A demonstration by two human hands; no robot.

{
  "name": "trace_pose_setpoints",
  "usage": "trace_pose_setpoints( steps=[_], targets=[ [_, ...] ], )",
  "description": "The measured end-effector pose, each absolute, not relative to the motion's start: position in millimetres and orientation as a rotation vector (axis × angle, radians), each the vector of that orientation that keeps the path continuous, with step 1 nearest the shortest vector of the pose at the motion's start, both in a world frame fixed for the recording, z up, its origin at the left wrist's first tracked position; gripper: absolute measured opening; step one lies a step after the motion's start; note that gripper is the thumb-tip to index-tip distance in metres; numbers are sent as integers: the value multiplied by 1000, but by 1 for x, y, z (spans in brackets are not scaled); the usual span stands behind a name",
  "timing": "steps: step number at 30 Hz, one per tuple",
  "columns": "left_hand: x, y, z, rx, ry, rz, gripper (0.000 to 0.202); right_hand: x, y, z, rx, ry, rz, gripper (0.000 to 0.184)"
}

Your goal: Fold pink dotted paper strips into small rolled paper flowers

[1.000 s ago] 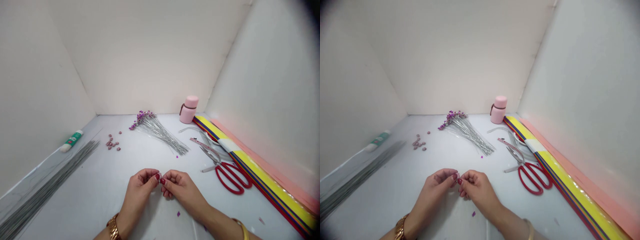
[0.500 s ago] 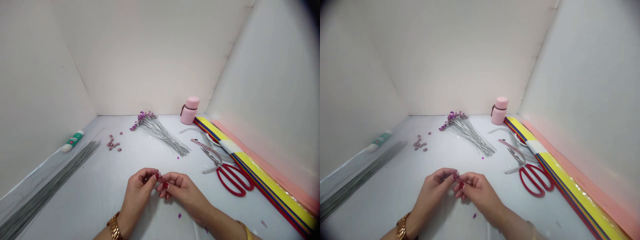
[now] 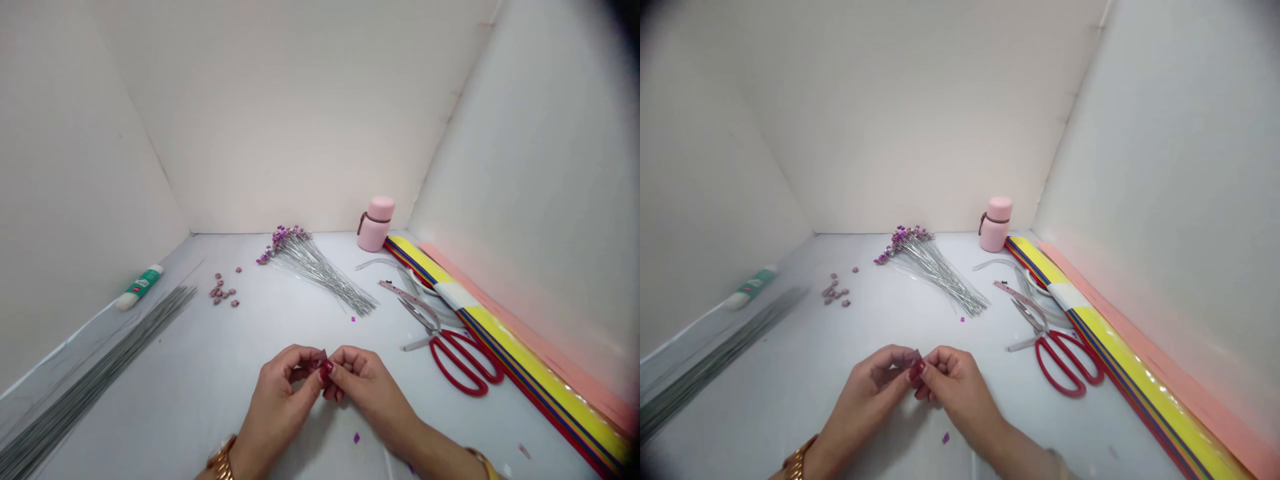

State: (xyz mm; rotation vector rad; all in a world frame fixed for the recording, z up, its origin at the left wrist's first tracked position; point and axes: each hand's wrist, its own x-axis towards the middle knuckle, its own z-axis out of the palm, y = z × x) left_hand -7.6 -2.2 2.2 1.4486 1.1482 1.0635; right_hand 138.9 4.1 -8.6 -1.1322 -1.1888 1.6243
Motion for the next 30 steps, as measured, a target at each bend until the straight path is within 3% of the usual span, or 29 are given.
trace_pose_setpoints(
  steps=[7,14,24,27,30],
  targets=[
    [-11,-1,1,1593,1209,1165,11,136,2,-2,-1018,-1078,1766,36],
    [-10,-3,6,1769,1153,1165,14,138,2,-2,-995,-927,1855,27],
    [-5,-3,0,1279,1153,1184,3,141,1,-3,-1119,-1419,1432,24],
    [-4,-2,1,1194,1142,1165,13,143,1,-3,-1114,-1484,1379,25],
    [-4,-1,3,1154,1127,1141,8,143,1,-4,-1085,-1467,1400,22]
  ],
)
